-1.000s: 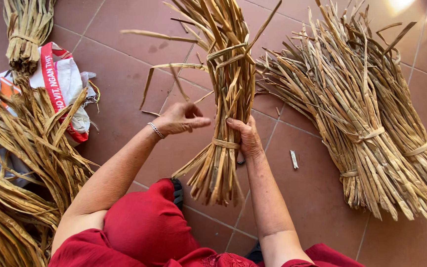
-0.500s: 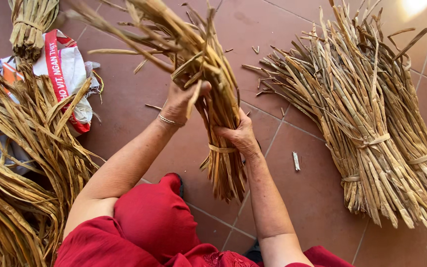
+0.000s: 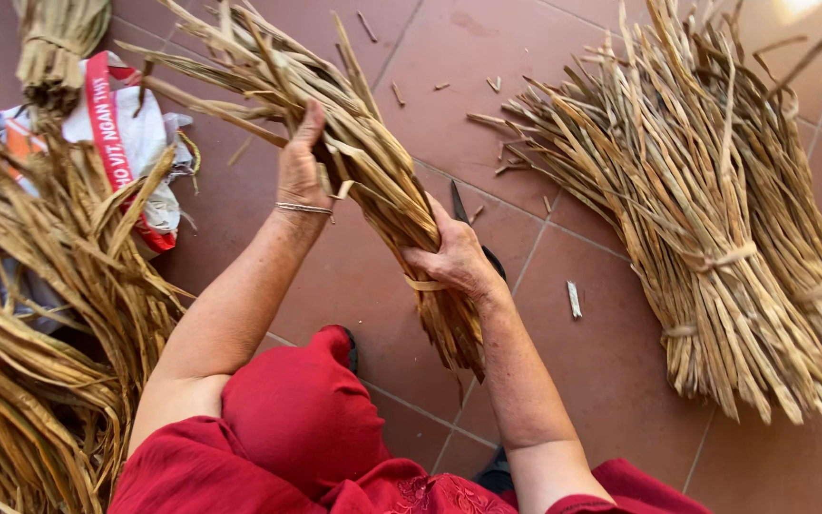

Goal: The person gathers dried plant stalks into bundles, trims the ends with scissors, and arranges the finished bundles on the floor. The person repeatedly picks up bundles, aligns the stalks, cuts the ends to even length, and places the trimmed bundles aside.

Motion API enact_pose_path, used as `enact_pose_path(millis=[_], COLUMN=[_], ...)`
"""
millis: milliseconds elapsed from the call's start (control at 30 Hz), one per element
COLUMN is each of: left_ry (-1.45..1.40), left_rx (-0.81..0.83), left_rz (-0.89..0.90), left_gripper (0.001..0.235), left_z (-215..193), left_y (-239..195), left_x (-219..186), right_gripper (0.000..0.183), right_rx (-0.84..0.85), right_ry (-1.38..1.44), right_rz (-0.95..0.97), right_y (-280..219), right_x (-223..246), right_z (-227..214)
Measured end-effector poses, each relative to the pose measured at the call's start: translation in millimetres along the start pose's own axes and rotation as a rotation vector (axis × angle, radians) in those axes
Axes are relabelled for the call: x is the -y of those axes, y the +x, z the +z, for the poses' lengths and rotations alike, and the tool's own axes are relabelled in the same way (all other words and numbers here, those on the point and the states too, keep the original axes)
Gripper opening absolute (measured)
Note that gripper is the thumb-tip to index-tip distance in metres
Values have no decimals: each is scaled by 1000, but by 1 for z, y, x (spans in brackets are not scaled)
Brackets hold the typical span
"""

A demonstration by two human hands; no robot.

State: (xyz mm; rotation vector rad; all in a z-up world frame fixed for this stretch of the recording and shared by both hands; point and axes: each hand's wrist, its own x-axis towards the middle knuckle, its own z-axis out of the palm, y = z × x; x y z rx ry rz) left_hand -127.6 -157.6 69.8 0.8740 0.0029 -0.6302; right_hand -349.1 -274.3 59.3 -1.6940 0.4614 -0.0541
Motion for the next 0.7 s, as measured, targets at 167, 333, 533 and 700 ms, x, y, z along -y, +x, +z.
enact_pose_path(millis=[167, 333, 533, 700], left_ry=[-34, 12, 61, 65], left_rx=[68, 204, 291, 322], left_rz=[62, 98, -52, -104], left_gripper=[54, 53, 51, 38], left_z=[-17, -26, -10, 44], left_y=[12, 15, 30, 67], left_x=[-10, -31, -26, 33], right_gripper=[116, 127, 99, 95], right_rx=[93, -219, -208, -190], right_ry=[308, -34, -485, -899], right_rz=[-266, -507, -281, -252], right_y=[-7, -12, -1, -7], right_x=[-11, -27, -33, -27], right_z=[-9, 5, -25, -137])
